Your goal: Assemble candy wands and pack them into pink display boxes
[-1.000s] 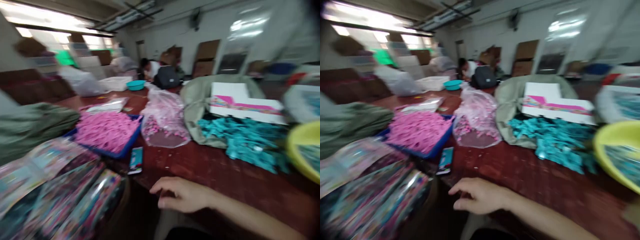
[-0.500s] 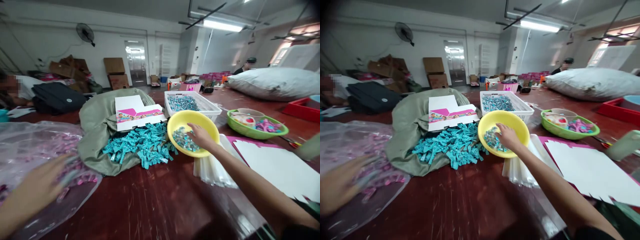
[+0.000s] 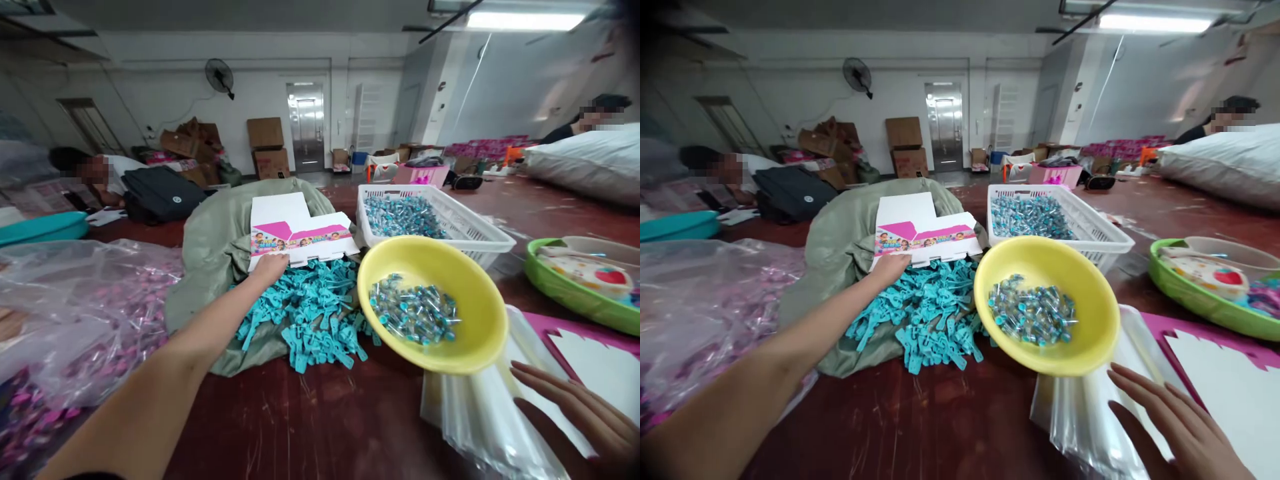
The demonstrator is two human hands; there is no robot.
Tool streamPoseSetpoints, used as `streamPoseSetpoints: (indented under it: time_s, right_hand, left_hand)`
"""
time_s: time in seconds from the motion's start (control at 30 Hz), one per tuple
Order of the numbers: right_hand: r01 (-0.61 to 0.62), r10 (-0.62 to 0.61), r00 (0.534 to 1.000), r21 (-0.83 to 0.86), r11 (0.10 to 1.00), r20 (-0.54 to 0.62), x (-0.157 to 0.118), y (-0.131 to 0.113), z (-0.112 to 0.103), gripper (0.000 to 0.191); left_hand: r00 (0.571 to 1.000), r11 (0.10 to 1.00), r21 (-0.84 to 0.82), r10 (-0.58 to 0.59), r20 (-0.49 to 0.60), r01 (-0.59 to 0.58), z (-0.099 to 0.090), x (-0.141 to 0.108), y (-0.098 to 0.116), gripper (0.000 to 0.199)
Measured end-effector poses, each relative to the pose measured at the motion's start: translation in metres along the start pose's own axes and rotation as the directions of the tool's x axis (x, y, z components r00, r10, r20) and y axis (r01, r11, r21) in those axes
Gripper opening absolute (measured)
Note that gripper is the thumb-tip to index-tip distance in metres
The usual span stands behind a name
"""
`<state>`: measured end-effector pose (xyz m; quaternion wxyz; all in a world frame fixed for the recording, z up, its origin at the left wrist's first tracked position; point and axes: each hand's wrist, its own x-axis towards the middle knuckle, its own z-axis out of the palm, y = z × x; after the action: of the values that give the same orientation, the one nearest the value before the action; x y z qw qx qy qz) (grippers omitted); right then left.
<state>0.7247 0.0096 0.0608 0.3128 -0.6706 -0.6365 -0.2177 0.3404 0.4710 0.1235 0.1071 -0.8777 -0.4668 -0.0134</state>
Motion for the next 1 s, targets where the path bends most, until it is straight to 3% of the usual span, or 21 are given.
streamPoseSetpoints:
  time_s: [0.1,0.2,0.33,0.43,0.53,0.6,0.67,0.7,0.73,0.77,0.83,0.93,1.0]
  right_hand:
    - [0.082,-0.083,0.995,0.025,0.996,0.054,0.024,-0.024,0.006,0.042]
    - [0.168,-0.170,0.981,0.028,0.985,0.092,0.061,-0.066,0.022,0.035]
    - [0.201,-0.218,0.952,0.097,0.975,0.216,0.099,-0.114,0.040,0.030]
    - [0.220,-0.249,0.948,0.154,0.963,0.198,0.116,-0.124,0.032,0.034]
    - [0.210,-0.219,0.975,0.206,0.956,0.024,0.144,-0.110,-0.001,0.049]
    - [0.199,-0.170,0.975,0.230,0.953,-0.142,0.176,-0.101,-0.029,0.061]
    - [0.272,-0.213,0.939,0.204,0.940,-0.269,0.214,-0.107,-0.053,0.073]
    - [0.344,-0.277,0.909,0.182,0.921,-0.312,0.233,-0.118,-0.061,0.079]
    - [0.410,-0.346,0.884,0.164,0.897,-0.314,0.251,-0.135,-0.067,0.083]
    - [0.508,-0.439,0.833,0.153,0.847,-0.338,0.267,-0.158,-0.070,0.084]
    - [0.673,-0.608,0.725,0.146,0.725,-0.323,0.288,-0.212,-0.070,0.075]
    - [0.812,-0.763,0.582,0.143,0.566,-0.282,0.300,-0.288,-0.067,0.041]
    - [0.873,-0.841,0.487,0.163,0.460,-0.234,0.302,-0.317,-0.068,0.025]
  left_hand:
    - [0.994,0.997,-0.025,-0.080,-0.075,0.079,-0.011,0.007,-0.002,0.037]
    - [0.977,0.988,-0.085,-0.142,-0.159,0.130,-0.036,0.020,-0.003,0.028]
    - [0.944,0.979,-0.139,-0.183,-0.275,0.149,-0.083,0.028,-0.011,0.025]
    - [0.892,0.985,-0.115,-0.167,-0.420,0.130,-0.133,0.011,-0.023,0.031]
    - [0.774,0.994,-0.046,-0.110,-0.624,0.104,-0.197,-0.031,-0.036,0.034]
    - [0.578,0.997,0.048,0.003,-0.816,0.062,-0.241,-0.068,-0.041,0.036]
    - [0.405,0.993,0.120,0.111,-0.907,-0.004,-0.281,-0.101,-0.038,0.040]
    - [0.368,0.989,0.141,0.144,-0.919,-0.036,-0.297,-0.114,-0.032,0.040]
    - [0.368,0.985,0.155,0.172,-0.914,-0.077,-0.309,-0.124,-0.025,0.041]
    - [0.398,0.980,0.157,0.193,-0.897,-0.122,-0.318,-0.131,-0.017,0.043]
    - [0.498,0.972,0.097,0.193,-0.845,-0.213,-0.324,-0.137,0.001,0.052]
    - [0.630,0.955,-0.085,0.120,-0.767,-0.286,-0.315,-0.142,0.022,0.064]
    - [0.686,0.911,-0.295,-0.018,-0.727,-0.289,-0.305,-0.154,0.027,0.064]
